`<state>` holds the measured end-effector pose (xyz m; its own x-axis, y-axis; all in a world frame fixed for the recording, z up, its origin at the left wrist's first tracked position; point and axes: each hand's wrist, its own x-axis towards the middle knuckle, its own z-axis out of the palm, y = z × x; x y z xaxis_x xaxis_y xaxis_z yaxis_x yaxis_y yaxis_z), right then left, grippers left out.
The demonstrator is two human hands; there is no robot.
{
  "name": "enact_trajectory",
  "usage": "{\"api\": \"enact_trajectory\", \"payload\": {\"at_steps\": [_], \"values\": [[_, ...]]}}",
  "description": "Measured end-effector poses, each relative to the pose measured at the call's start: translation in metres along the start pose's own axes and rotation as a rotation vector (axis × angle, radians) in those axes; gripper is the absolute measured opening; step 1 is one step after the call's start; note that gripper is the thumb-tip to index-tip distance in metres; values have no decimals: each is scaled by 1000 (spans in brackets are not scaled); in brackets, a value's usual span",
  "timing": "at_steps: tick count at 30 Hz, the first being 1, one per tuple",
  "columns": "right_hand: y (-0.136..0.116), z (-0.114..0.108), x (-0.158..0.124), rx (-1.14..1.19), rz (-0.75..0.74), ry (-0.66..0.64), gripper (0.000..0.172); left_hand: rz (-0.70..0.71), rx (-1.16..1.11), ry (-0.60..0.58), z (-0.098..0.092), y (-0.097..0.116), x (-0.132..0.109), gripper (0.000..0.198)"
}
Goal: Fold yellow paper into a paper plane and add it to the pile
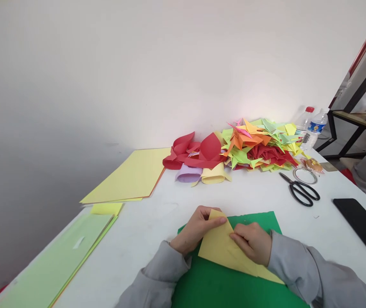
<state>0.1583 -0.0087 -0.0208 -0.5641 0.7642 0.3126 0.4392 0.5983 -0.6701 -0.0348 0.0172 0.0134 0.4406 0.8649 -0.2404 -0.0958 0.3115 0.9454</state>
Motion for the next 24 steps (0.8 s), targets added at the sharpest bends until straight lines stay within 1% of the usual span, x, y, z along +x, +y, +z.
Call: {"api": "enact_trajectory", "payload": {"at_steps": [3, 8, 13, 18, 24], "values": [[2, 1, 0, 1, 18, 15, 35, 11, 9, -1, 0, -2, 0, 36], [1, 1, 2, 69, 89, 40, 30, 27, -1, 22, 0, -2, 1, 35], [3, 2, 1, 92, 103, 34, 27, 24, -23, 48, 3, -4, 3, 38], [5, 3, 3, 124, 117, 35, 27, -34, -49, 125, 6, -7, 4, 41], [4, 2, 4, 149, 128, 35, 30, -50, -44, 206, 9, -8, 3, 41]]}}
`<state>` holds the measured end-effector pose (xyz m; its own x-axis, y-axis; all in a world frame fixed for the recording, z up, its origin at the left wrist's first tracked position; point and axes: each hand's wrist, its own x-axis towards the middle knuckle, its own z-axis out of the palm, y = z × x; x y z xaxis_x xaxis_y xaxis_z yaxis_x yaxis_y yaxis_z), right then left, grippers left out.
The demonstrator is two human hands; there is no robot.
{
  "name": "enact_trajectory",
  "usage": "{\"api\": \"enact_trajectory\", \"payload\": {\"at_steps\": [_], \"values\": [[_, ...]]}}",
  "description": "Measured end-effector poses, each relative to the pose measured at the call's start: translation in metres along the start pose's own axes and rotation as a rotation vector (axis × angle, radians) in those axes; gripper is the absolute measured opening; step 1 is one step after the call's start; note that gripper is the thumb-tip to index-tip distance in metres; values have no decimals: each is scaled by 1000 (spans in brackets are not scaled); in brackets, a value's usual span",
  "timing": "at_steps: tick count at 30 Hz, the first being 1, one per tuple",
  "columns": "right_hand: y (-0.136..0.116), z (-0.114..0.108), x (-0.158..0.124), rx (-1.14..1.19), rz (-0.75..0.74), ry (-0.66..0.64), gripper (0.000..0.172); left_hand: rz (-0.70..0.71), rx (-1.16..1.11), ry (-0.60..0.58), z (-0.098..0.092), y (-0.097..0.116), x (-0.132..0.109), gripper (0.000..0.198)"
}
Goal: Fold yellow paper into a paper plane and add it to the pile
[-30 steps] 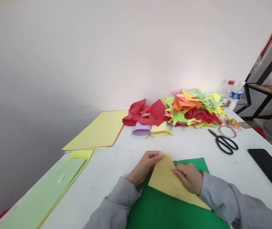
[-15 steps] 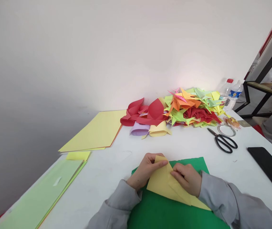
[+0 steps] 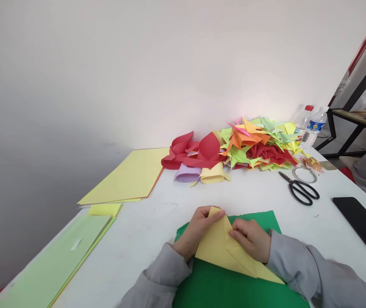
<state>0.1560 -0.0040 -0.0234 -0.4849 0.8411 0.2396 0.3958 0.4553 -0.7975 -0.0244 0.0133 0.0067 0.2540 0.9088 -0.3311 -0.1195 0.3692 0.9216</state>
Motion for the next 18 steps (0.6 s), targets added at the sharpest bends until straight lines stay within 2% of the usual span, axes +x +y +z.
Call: {"api": "enact_trajectory", "payload": {"at_steps": [9, 18], "values": [[1, -2, 4, 40, 20, 17, 37, 9, -4, 56, 1, 0, 1, 41], [-3, -3, 2, 14, -5, 3, 36, -29, -50, 25, 2, 1, 2, 39]]}}
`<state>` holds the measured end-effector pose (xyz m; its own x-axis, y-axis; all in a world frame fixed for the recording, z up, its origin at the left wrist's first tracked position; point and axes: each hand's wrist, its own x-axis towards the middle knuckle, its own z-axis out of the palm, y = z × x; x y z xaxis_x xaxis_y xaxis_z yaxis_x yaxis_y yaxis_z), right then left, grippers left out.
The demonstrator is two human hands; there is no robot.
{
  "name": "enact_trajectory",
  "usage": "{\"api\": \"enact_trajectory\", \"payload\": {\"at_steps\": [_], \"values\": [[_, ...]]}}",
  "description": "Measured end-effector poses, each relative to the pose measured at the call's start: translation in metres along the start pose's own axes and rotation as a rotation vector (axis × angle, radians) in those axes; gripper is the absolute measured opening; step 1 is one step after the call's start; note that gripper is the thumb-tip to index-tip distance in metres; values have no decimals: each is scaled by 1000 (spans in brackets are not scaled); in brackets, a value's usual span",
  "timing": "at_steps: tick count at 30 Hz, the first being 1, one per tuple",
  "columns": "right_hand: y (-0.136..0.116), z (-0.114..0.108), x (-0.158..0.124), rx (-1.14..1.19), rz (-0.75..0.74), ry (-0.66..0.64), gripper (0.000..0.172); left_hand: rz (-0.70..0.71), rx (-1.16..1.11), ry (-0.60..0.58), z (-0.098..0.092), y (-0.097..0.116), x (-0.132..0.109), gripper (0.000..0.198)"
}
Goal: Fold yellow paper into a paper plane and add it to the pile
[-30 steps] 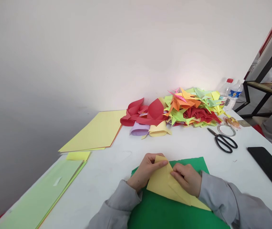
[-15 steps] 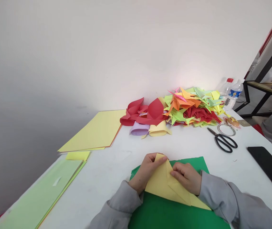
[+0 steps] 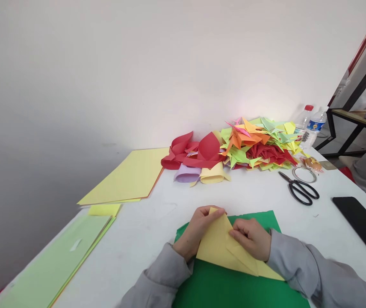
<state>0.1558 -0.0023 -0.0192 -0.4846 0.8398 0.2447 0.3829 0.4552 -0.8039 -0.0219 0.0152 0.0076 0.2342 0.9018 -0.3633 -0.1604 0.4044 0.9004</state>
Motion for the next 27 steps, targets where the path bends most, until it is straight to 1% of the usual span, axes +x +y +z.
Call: {"api": "enact_trajectory", "payload": {"at_steps": [3, 7, 12, 17, 19, 22, 25, 27], "values": [[1, 1, -1, -7, -15, -16, 32, -28, 10, -71, 1, 1, -2, 39], [2, 1, -1, 9, -9, -26, 30, -8, 18, -131, 0, 1, -4, 38], [1, 0, 0, 59, 27, -27, 31, 54, 38, -153, -3, 1, -3, 33], [0, 0, -1, 63, 9, -21, 32, 150, 86, -187, -4, 2, -3, 29], [1, 0, -2, 50, 1, -30, 34, 176, 107, -193, -3, 2, -3, 29], [4, 1, -2, 47, -9, -48, 34, 141, 75, -177, -1, 2, -4, 33], [6, 1, -1, 58, -6, -64, 33, 93, 42, -123, 1, 2, -5, 37], [6, 0, -1, 67, 3, -73, 33, 98, 53, -91, 3, 2, -6, 38]]}}
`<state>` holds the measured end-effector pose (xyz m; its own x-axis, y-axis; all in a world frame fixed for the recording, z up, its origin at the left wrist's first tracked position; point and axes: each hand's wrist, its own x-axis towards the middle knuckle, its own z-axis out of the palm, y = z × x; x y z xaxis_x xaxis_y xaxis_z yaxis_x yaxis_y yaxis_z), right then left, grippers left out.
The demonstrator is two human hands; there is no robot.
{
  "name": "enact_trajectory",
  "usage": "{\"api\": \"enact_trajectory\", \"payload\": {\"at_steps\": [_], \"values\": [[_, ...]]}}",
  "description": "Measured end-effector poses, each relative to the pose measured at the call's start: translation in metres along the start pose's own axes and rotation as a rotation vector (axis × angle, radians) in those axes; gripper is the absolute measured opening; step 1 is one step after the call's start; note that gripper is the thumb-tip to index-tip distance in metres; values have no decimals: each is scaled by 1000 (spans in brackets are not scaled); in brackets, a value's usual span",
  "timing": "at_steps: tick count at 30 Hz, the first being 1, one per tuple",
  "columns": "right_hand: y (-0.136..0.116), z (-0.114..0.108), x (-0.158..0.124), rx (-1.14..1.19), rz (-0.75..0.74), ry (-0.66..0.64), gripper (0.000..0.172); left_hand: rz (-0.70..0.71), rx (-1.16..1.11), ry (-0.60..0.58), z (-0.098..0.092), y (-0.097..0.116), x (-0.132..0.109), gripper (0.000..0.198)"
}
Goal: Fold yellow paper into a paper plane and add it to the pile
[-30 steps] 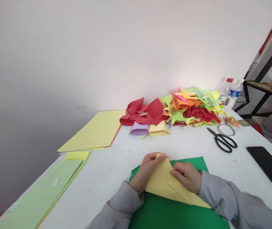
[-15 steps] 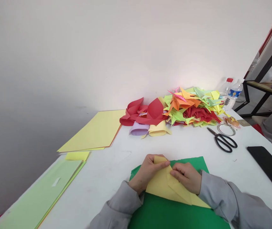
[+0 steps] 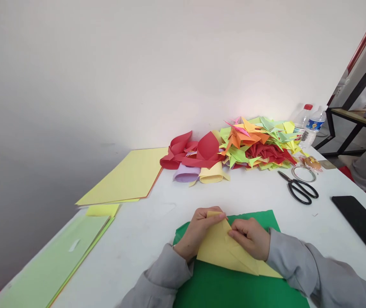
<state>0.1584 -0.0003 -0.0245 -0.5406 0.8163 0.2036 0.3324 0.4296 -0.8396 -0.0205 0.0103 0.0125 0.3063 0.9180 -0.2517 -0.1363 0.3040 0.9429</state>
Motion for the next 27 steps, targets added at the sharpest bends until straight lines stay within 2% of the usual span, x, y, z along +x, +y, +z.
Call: {"api": "enact_trajectory", "payload": {"at_steps": [5, 7, 12, 16, 21, 27], "values": [[-3, -1, 1, 7, 18, -23, 36, 24, 46, 40, 1, -1, 1, 42], [-3, -1, 0, -3, 14, -21, 37, 13, 65, 42, 0, -2, 1, 37], [0, 0, 0, -22, -1, 2, 35, -52, 148, -35, 0, 0, -1, 30], [0, 0, 0, -28, 4, -2, 31, -72, 76, -72, 2, 1, -3, 31], [0, -2, 1, -16, 19, -14, 32, -41, 32, -1, 4, -1, -3, 40], [-1, -2, 1, -4, 32, -23, 36, 53, 4, 103, 0, -3, 3, 32]]}}
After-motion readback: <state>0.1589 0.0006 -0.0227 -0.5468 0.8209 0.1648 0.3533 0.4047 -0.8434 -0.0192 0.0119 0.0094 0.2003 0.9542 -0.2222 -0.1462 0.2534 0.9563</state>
